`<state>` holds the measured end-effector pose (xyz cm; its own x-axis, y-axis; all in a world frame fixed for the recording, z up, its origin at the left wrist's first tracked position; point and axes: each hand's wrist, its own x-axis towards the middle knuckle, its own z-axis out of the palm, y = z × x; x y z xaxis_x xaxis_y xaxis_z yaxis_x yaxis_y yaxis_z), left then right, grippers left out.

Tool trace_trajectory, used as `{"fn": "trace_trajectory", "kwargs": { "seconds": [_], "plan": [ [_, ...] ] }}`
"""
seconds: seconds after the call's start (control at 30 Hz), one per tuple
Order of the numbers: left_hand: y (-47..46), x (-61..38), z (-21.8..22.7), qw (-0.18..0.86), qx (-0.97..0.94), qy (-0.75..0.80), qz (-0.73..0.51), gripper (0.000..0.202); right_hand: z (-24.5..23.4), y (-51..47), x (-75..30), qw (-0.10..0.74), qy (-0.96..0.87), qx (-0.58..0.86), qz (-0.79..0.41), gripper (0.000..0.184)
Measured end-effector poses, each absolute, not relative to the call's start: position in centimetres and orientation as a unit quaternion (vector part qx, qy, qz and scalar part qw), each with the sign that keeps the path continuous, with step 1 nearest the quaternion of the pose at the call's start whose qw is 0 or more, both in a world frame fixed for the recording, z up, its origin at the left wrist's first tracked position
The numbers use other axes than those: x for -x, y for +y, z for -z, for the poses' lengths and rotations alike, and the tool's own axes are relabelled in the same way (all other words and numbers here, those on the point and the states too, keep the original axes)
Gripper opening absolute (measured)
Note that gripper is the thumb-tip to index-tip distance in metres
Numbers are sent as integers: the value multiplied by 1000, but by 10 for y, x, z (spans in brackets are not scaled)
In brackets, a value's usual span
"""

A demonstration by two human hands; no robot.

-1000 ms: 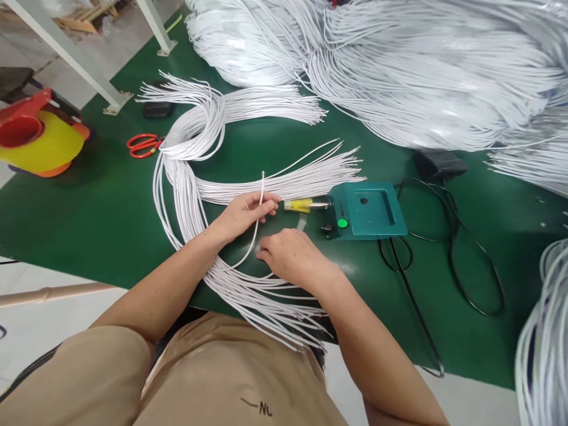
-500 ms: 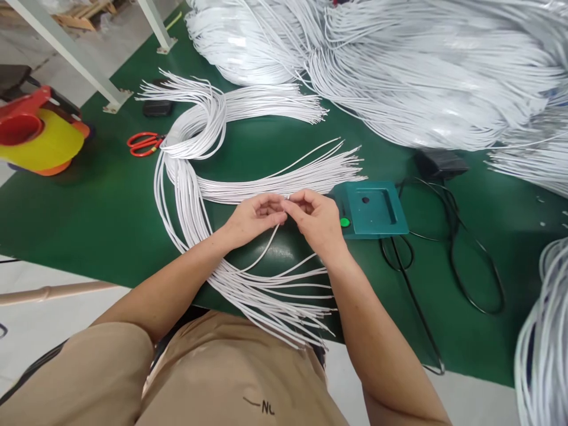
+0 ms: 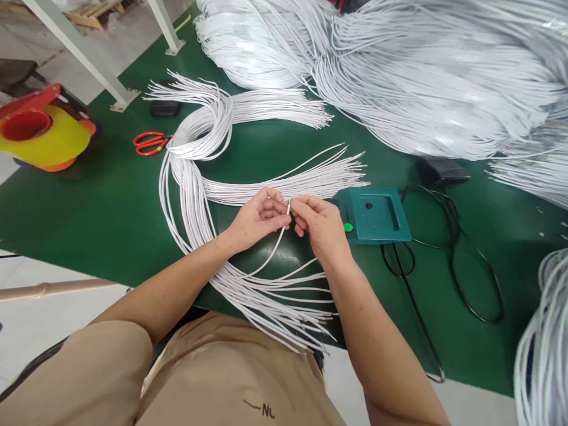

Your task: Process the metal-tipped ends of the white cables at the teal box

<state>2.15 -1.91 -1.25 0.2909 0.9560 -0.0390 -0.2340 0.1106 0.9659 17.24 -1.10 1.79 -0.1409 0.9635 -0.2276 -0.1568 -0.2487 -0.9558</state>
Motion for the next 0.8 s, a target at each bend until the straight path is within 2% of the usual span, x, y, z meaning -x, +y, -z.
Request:
{"fn": "trace_trajectory", "kwargs": {
  "seconds": [0.1,0.23,0.5,0.67,0.8],
  "plan": [
    [-20,-20,11,655,-474,373,-455,41,-19,-11,-171,441,-344,455,-693,22],
    [-21,-20,10,658,-486,365,-444,40,-19,-10,-174,409,-332,415,-742,27],
    [-23,-22,11,632,-530,364,-433,37,-14,-6,-179,387,-343,393,-760,32],
    [-22,-17,12,621,-537,352,-450,28,-16,-8,-180,389,-338,371,-772,34],
    [-20,-15,10,608,-547,340,-465,43,-20,-11,-180,422,-379,400,-720,29]
  ]
}}
